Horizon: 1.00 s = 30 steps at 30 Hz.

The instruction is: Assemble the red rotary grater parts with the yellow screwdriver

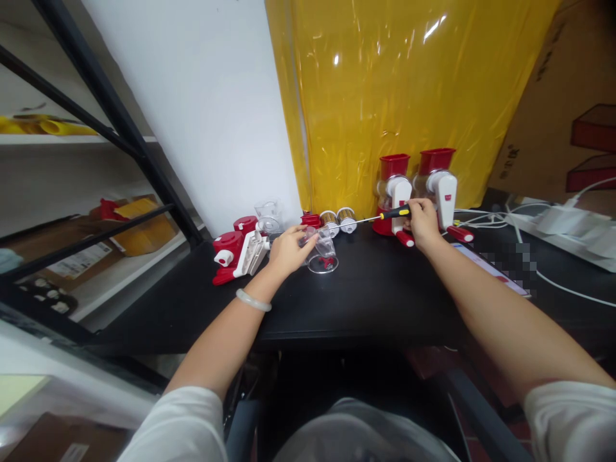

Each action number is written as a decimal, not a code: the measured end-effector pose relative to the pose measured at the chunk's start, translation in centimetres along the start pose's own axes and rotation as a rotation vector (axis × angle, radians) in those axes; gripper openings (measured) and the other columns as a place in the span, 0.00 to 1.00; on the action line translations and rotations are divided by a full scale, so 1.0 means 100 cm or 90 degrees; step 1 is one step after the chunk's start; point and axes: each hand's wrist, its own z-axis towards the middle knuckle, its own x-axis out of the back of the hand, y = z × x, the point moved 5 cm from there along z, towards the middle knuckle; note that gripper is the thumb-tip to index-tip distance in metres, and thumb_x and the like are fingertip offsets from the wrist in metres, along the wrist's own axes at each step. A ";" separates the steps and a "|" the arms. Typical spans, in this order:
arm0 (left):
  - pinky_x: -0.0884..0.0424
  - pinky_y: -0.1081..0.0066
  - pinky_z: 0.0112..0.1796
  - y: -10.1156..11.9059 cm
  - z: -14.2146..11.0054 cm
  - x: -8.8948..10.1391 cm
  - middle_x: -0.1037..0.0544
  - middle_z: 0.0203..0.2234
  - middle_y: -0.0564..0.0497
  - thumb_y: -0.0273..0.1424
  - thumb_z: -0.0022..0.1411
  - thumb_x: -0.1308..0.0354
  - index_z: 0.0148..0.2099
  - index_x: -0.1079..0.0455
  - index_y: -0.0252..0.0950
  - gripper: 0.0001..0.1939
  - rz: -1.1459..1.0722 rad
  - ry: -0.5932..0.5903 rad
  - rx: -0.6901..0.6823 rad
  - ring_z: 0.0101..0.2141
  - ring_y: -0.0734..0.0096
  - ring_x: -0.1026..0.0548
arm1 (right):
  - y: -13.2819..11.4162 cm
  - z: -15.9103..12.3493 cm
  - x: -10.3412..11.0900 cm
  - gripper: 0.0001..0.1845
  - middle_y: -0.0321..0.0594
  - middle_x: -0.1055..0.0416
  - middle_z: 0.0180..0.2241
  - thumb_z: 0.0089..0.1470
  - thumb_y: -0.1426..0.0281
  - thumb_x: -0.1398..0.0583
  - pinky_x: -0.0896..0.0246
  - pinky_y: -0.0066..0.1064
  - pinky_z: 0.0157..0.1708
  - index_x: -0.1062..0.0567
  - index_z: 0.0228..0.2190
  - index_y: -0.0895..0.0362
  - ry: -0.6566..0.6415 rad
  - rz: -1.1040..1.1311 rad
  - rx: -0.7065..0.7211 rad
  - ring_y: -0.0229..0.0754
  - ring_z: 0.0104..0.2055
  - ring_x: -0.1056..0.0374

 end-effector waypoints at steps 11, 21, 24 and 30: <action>0.25 0.57 0.56 0.001 -0.001 0.000 0.20 0.56 0.44 0.43 0.71 0.42 0.42 0.17 0.37 0.17 0.004 0.002 -0.008 0.54 0.53 0.21 | -0.004 0.000 -0.004 0.09 0.31 0.30 0.24 0.51 0.64 0.38 0.44 0.24 0.16 0.32 0.33 0.53 0.013 0.093 -0.062 0.34 0.18 0.36; 0.25 0.57 0.55 0.000 -0.001 -0.001 0.20 0.56 0.46 0.43 0.71 0.42 0.41 0.18 0.38 0.17 0.003 -0.001 -0.002 0.54 0.54 0.21 | -0.003 -0.001 0.002 0.26 0.29 0.38 0.19 0.58 0.40 0.43 0.46 0.28 0.15 0.32 0.31 0.51 0.002 -0.029 0.073 0.36 0.17 0.42; 0.25 0.57 0.56 0.001 0.000 -0.001 0.20 0.56 0.45 0.42 0.71 0.42 0.41 0.18 0.37 0.17 0.000 0.000 -0.006 0.54 0.54 0.21 | -0.002 0.000 0.003 0.21 0.26 0.41 0.18 0.55 0.47 0.37 0.48 0.26 0.15 0.32 0.31 0.51 0.006 -0.024 0.055 0.35 0.16 0.44; 0.25 0.56 0.55 0.001 0.000 -0.001 0.20 0.56 0.45 0.43 0.71 0.42 0.41 0.18 0.37 0.17 0.003 -0.001 -0.005 0.54 0.54 0.20 | -0.002 0.000 -0.001 0.05 0.31 0.34 0.25 0.50 0.67 0.39 0.43 0.26 0.17 0.31 0.30 0.52 0.037 0.094 -0.041 0.36 0.21 0.38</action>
